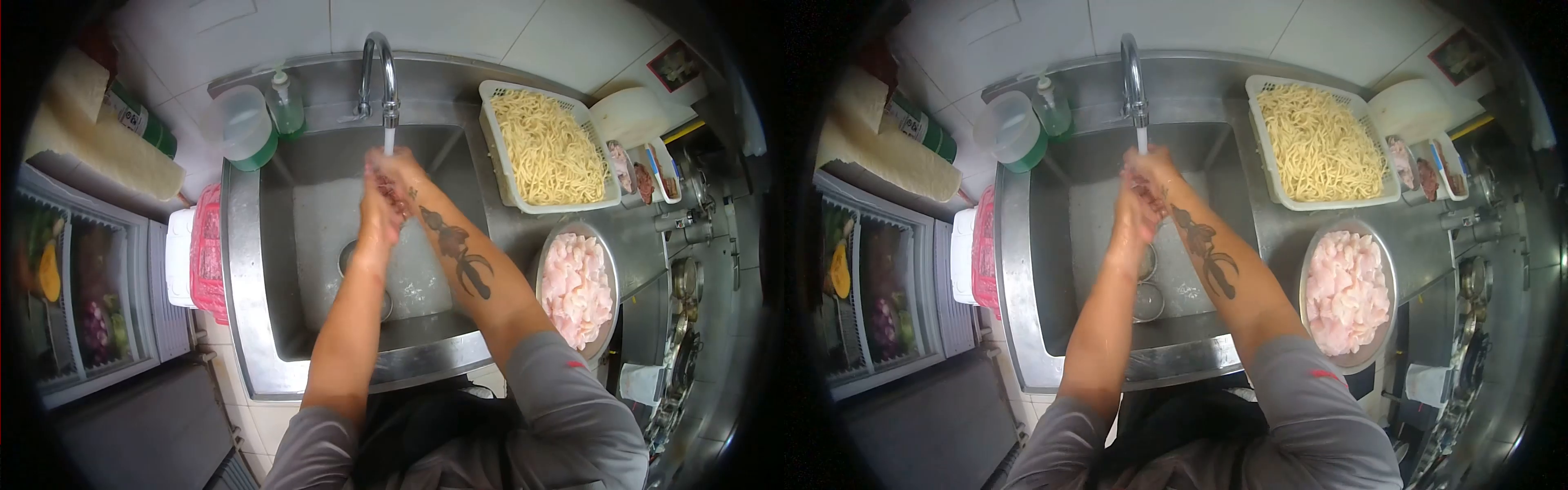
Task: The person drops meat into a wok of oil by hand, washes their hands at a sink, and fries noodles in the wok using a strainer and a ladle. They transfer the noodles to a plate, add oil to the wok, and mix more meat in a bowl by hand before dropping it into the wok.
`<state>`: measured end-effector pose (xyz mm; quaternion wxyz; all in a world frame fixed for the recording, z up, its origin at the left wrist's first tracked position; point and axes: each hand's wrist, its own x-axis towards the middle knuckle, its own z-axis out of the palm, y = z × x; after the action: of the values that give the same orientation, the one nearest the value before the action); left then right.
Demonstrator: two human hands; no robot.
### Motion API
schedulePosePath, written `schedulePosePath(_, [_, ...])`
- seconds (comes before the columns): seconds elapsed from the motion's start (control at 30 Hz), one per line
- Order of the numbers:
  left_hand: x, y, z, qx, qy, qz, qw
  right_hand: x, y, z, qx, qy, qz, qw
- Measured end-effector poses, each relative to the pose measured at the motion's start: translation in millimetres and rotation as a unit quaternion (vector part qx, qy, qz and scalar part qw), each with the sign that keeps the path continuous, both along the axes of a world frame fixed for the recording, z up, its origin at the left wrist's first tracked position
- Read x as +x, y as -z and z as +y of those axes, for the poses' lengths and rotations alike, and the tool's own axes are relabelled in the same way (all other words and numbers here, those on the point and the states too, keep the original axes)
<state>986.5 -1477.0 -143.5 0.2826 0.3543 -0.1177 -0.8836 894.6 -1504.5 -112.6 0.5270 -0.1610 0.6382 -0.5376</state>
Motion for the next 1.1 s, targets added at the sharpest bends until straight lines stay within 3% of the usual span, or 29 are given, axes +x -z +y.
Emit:
schedulePosePath(0.07, [-4, 9, -12, 0.016, 0.011, -0.036, 0.999, -19, -12, 4, 0.043, -0.115, -0.037, 0.992])
schedulePosePath(0.17, [-15, 18, -23, 0.005, 0.034, 0.016, 0.999, -13, -51, 13, -0.010, -0.114, -0.112, 0.987])
schedulePosePath(0.27, [-25, 29, -39, -0.082, 0.035, 0.080, 0.993, -22, -47, 10, -0.032, -0.046, -0.019, 0.998])
schedulePosePath(0.3, [-25, 31, -49, -0.121, 0.031, 0.095, 0.988, -23, -47, 9, -0.027, -0.065, 0.008, 0.997])
schedulePosePath(0.4, [-13, 32, -96, -0.167, 0.031, 0.022, 0.985, -22, -44, 5, -0.012, -0.126, 0.103, 0.987])
schedulePosePath(0.47, [-14, 21, -123, -0.188, 0.005, -0.153, 0.970, -18, -49, 6, -0.007, -0.167, 0.187, 0.968])
schedulePosePath(0.6, [-25, 59, -195, -0.123, -0.102, 0.018, 0.987, -28, -58, 28, -0.072, -0.170, 0.228, 0.956])
schedulePosePath(0.67, [-32, 43, -194, -0.113, -0.143, 0.010, 0.983, -40, -60, 41, -0.091, -0.126, 0.269, 0.950])
schedulePosePath(0.7, [-36, 49, -194, -0.181, -0.145, -0.018, 0.973, -44, -71, 55, -0.060, -0.176, 0.461, 0.868])
schedulePosePath(0.73, [-43, 56, -192, -0.248, -0.142, -0.043, 0.957, -52, -70, 67, -0.048, -0.228, 0.499, 0.835])
schedulePosePath(0.8, [-56, 52, -170, -0.383, -0.081, -0.137, 0.910, -66, -66, 91, -0.015, -0.325, 0.562, 0.760])
schedulePosePath(0.87, [-55, 63, -174, -0.590, 0.040, -0.287, 0.754, -69, -66, 108, 0.034, -0.335, 0.540, 0.772])
schedulePosePath(0.93, [-39, 18, -135, -0.646, 0.045, -0.250, 0.720, -65, -85, 136, 0.068, -0.354, 0.564, 0.743])
schedulePosePath(0.97, [-35, 25, -136, -0.709, 0.049, -0.299, 0.637, -65, -89, 150, 0.033, -0.308, 0.606, 0.732])
schedulePosePath(1.0, [-27, 17, -116, -0.584, 0.174, -0.320, 0.726, -67, -93, 166, 0.003, -0.259, 0.645, 0.719])
schedulePosePath(1.03, [-20, 7, -94, -0.441, 0.289, -0.358, 0.770, -73, -108, 183, -0.005, -0.243, 0.634, 0.734])
schedulePosePath(1.07, [-5, 47, -99, -0.402, 0.455, -0.287, 0.741, -80, -125, 203, -0.010, -0.226, 0.625, 0.747])
schedulePosePath(1.1, [5, 65, -87, -0.507, 0.585, -0.314, 0.550, -88, -129, 224, -0.020, -0.193, 0.629, 0.753])
